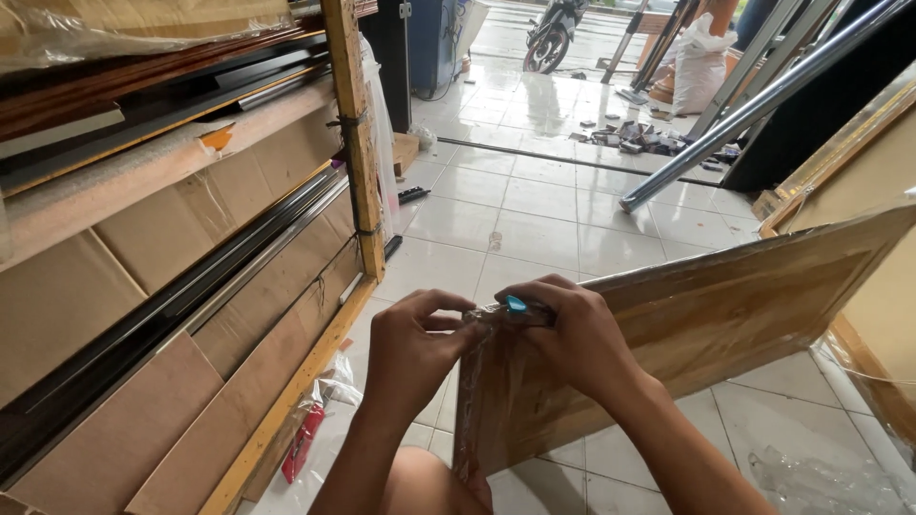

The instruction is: The person wraps a framed picture with clear plastic film, using a utility knife to cut the film and hands to smooth and fold the edges. The person repeatedly cuts and trims the film along the frame edges to secure the wrapping.

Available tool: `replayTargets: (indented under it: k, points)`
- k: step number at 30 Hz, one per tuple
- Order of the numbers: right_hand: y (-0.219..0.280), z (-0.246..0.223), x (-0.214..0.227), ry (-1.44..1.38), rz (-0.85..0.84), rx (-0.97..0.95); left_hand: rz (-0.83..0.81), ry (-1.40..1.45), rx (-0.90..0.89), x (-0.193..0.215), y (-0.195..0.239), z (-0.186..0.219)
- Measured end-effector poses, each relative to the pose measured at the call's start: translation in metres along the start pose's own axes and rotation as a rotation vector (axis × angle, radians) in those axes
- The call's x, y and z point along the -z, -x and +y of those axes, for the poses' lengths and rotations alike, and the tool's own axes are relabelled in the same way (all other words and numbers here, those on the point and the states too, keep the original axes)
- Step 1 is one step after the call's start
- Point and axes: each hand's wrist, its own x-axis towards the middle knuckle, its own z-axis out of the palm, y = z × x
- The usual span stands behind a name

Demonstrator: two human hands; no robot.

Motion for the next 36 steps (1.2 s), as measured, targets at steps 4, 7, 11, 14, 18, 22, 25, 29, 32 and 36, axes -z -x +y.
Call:
replayTargets:
  k: [4,7,11,14,18,22,25,29,32,36]
  points:
    - [-0.002,0.009,-0.005,-0.025,-0.003,-0.017,0.098,-0.024,-0.132,-0.010,-0.002,-0.015]
    - [-0.004,0.013,-0.006,-0.061,-0.016,-0.029,0.181,-0.104,-0.307,-0.017,0.005,-0.020]
    - [-0.002,0.014,-0.005,-0.044,-0.036,-0.026,0.187,0.082,-0.413,-0.025,0.008,-0.036]
    - [-0.002,0.016,-0.004,-0.061,-0.021,-0.018,0.166,0.075,-0.553,-0.025,0.002,-0.053]
    - [-0.001,0.023,-0.013,-0.073,0.011,-0.005,0.095,-0.322,-0.892,-0.002,-0.010,-0.065]
    - [0.000,0.017,-0.016,-0.073,0.020,0.023,0.084,-0.525,-1.009,0.005,-0.016,-0.065]
    - [0.006,0.013,-0.024,-0.048,0.109,0.179,0.100,-0.516,-1.023,0.003,-0.017,-0.066]
    - [0.019,0.007,-0.031,-0.120,0.213,0.091,0.148,-0.489,-1.030,-0.004,-0.015,-0.070]
    - [0.024,-0.003,-0.025,-0.325,0.204,-0.199,0.259,-0.525,-1.051,-0.015,-0.016,-0.074]
    - [0.027,0.010,-0.023,-0.990,0.094,-0.480,0.418,-0.308,-0.764,-0.036,-0.005,-0.050]
